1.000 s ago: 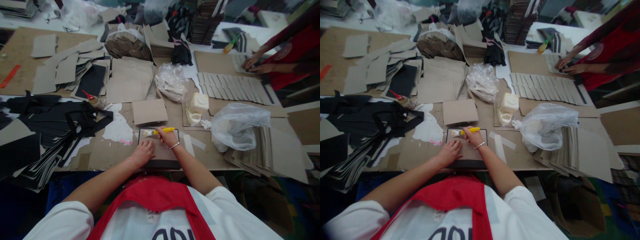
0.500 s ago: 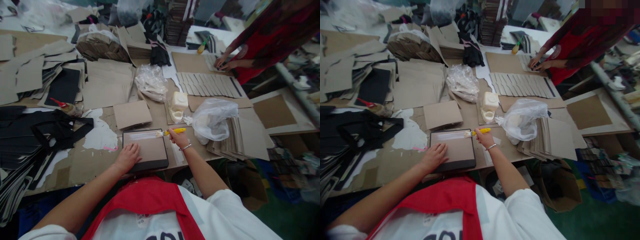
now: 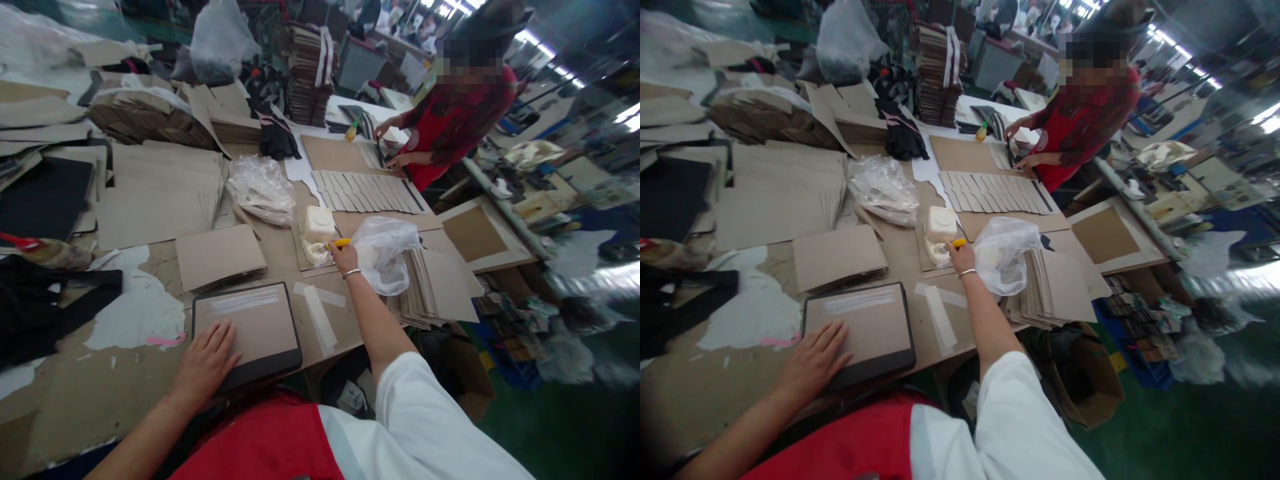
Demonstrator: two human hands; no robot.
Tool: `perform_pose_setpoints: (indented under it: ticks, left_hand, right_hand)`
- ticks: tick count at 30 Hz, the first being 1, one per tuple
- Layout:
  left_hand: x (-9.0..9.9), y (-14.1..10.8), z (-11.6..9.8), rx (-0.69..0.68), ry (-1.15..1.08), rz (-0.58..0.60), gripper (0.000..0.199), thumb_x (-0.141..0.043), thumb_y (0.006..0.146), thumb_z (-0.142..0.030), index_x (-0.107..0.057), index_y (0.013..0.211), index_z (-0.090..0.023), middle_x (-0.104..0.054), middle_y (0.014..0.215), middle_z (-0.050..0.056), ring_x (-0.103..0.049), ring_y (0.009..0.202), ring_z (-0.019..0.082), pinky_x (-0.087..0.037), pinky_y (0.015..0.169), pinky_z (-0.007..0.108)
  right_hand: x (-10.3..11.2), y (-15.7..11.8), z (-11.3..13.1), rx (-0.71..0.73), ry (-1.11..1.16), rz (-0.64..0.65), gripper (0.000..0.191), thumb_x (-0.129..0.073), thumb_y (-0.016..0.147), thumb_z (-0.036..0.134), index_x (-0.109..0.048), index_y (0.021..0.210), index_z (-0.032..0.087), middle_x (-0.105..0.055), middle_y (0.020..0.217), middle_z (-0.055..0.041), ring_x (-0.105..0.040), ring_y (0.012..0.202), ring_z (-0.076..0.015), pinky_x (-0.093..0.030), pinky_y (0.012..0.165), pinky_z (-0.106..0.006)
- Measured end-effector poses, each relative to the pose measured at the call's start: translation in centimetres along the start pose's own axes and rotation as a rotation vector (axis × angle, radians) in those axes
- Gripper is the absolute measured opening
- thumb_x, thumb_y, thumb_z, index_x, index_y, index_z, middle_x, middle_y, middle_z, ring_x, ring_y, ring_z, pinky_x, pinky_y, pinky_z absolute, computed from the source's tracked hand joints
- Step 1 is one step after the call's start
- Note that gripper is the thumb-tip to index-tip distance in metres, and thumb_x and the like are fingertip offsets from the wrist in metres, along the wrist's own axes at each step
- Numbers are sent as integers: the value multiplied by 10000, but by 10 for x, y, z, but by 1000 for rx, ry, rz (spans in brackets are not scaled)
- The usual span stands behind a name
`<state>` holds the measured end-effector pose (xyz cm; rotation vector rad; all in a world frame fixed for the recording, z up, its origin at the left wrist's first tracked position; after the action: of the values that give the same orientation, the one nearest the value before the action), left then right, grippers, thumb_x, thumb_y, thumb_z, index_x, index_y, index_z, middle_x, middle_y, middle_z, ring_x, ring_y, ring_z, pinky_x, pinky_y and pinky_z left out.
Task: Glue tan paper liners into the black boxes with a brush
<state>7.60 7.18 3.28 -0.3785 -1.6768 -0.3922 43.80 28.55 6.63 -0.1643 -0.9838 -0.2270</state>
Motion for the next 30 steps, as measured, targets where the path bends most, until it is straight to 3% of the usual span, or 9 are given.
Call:
perform_pose_setpoints:
  ticks: [5, 10, 12, 14, 16, 19, 23, 26, 30]
  left_hand:
    - [1, 0, -1, -1, -3, 6, 490, -402, 876, -433, -561, 1252, -162, -485, 1367, 127, -446, 1256, 300, -354, 1037, 449]
    - [5, 3, -1, 7, 4, 24, 529, -393, 884, -437, -545, 1258, -96, -489, 1356, 160, -445, 1245, 314, -330, 1046, 442]
    - [7, 4, -1, 15, 2, 30, 529, -403, 879, -440, -546, 1255, -96, -498, 1346, 163, -446, 1243, 312, -323, 1049, 437]
    - [8, 5, -2, 24, -4, 39, 527, -408, 874, -447, -549, 1252, -107, -505, 1341, 158, -446, 1242, 309, -324, 1047, 433]
    - [9, 5, -2, 30, -4, 50, 527, -408, 873, -451, -550, 1249, -111, -504, 1342, 154, -447, 1239, 309, -329, 1041, 430]
    - [10, 6, -2, 38, -5, 68, 516, -416, 872, -443, -551, 1246, -113, -505, 1341, 152, -453, 1230, 307, -341, 1031, 429]
    - [12, 10, 2, 58, -36, 118, 503, -468, 849, -439, -554, 1239, -131, -517, 1329, 147, -456, 1226, 305, -359, 1013, 440]
    - [20, 16, 0, 90, -46, 181, 469, -498, 840, -402, -559, 1225, -141, -516, 1326, 151, -474, 1204, 301, -379, 992, 444]
    - [57, 39, -32, 65, -178, 55, 527, -517, 839, -370, -470, 1314, -147, -395, 1429, 153, -375, 1293, 301, -321, 1042, 454]
  right_hand:
    - [-37, 29, 0, -37, -240, 206, 312, -532, 838, 354, -668, 906, 82, -693, 853, -109, -608, 784, -165, -433, 687, -224]
    - [-30, 37, -10, -61, -229, 235, 386, -623, 767, 293, -586, 1082, 75, -682, 903, -92, -597, 775, -150, -435, 693, -226]
    - [-21, 25, -21, -71, -255, 189, 402, -606, 774, 274, -553, 1125, 87, -677, 921, -97, -599, 795, -156, -438, 716, -238]
    - [-23, -2, -33, -46, -325, 211, 287, -560, 803, 250, -591, 1052, 112, -671, 935, -108, -601, 831, -167, -436, 747, -250]
    - [-37, -38, -48, 3, -408, 317, 213, -553, 802, 218, -624, 984, 132, -663, 966, -109, -598, 870, -169, -430, 770, -251]
    - [-57, -83, -75, -18, -474, 377, 326, -592, 777, 209, -593, 1090, 115, -627, 1077, -128, -581, 932, -162, -418, 784, -236]
    - [-63, -100, -90, -51, -484, 402, 200, -522, 822, 197, -642, 959, 113, -662, 946, -115, -591, 833, -152, -412, 713, -230]
    - [-49, -100, -73, -10, -479, 407, 154, -518, 812, 169, -655, 868, 127, -656, 963, -130, -587, 850, -174, -410, 719, -247]
    - [-22, -130, 5, 288, -365, 450, 192, -469, 851, 182, -621, 959, 135, -653, 937, -108, -581, 843, -169, -402, 743, -253]
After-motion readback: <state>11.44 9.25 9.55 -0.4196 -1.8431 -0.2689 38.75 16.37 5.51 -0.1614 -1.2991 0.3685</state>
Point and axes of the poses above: each hand's wrist, its own y-axis towards the middle knuckle, its own x-axis out of the back of the hand, z = x × y, the point moved 7 cm from there along y, towards the middle knuckle
